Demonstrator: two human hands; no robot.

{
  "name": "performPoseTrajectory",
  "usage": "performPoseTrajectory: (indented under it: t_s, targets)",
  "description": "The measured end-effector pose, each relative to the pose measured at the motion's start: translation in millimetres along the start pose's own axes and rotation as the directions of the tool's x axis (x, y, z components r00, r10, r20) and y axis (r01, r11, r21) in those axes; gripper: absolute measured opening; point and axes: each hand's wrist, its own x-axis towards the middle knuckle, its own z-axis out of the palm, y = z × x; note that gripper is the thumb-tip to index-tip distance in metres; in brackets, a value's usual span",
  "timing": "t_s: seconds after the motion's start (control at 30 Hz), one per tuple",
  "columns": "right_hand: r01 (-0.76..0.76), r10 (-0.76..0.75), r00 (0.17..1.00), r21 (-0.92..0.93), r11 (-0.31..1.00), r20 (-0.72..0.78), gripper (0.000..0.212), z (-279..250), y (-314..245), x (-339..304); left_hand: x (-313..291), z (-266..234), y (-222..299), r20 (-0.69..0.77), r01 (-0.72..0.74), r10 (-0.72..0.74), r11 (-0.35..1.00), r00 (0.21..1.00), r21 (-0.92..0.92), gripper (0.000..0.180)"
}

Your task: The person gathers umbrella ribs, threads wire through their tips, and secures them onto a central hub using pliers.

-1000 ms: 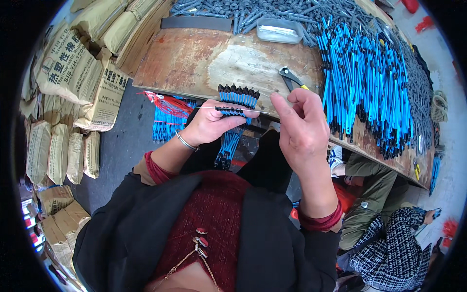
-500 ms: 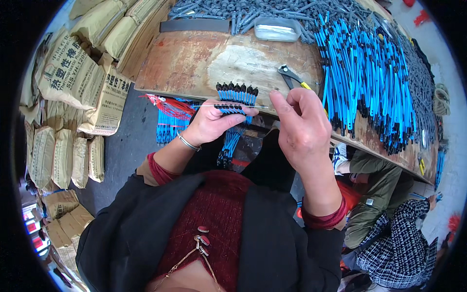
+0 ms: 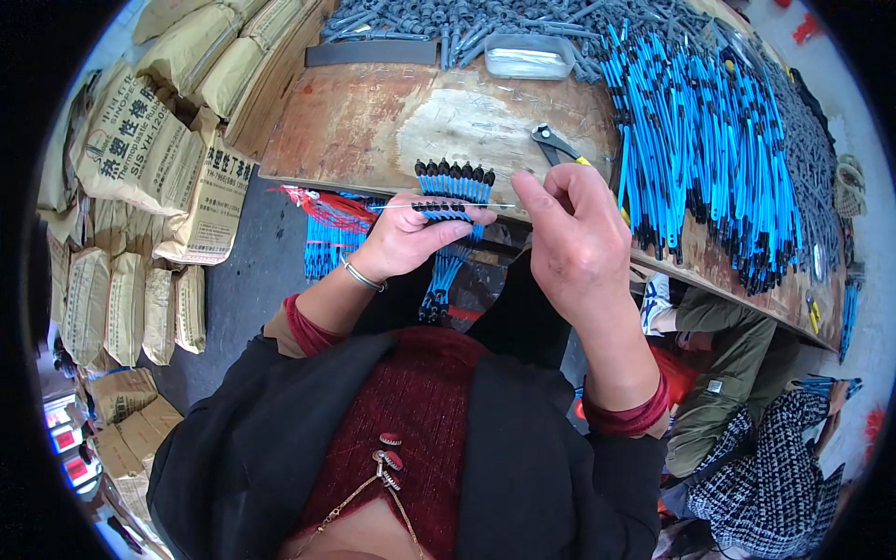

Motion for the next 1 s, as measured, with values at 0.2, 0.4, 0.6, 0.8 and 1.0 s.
performPoseTrajectory:
  t_s: [0.2,0.4,0.6,0.8,1.0]
  targets:
    - [-0.098,0.095,0.995,0.258,0.961,0.025,0.018,4.8,9.2,4.0,-0.2,-3.0,8.5,0.052,0.181,-0.178,0.980,0.983,-0.079,0.020]
    - [-0.147,0.142,0.989,0.339,0.929,0.042,0.012,11.9,6.7,4.1,-0.4,-4.5,7.6,0.064,0.146,-0.142,0.986,0.988,-0.075,0.018]
    - [-0.183,0.154,0.983,0.470,0.863,0.100,0.009,18.6,14.1,2.8,-1.3,-5.3,7.6,0.075,0.154,-0.144,0.977,0.987,-0.150,0.018]
    - [-0.043,0.032,0.999,0.354,0.934,0.039,0.013,21.9,10.9,10.8,-3.0,-6.0,8.0,0.054,0.168,-0.161,0.970,0.985,-0.177,0.018]
    - [0.159,-0.165,0.986,0.146,0.976,0.028,0.020,17.4,7.6,19.5,-2.4,-7.2,11.2,0.045,0.187,-0.182,0.968,0.982,-0.167,0.017]
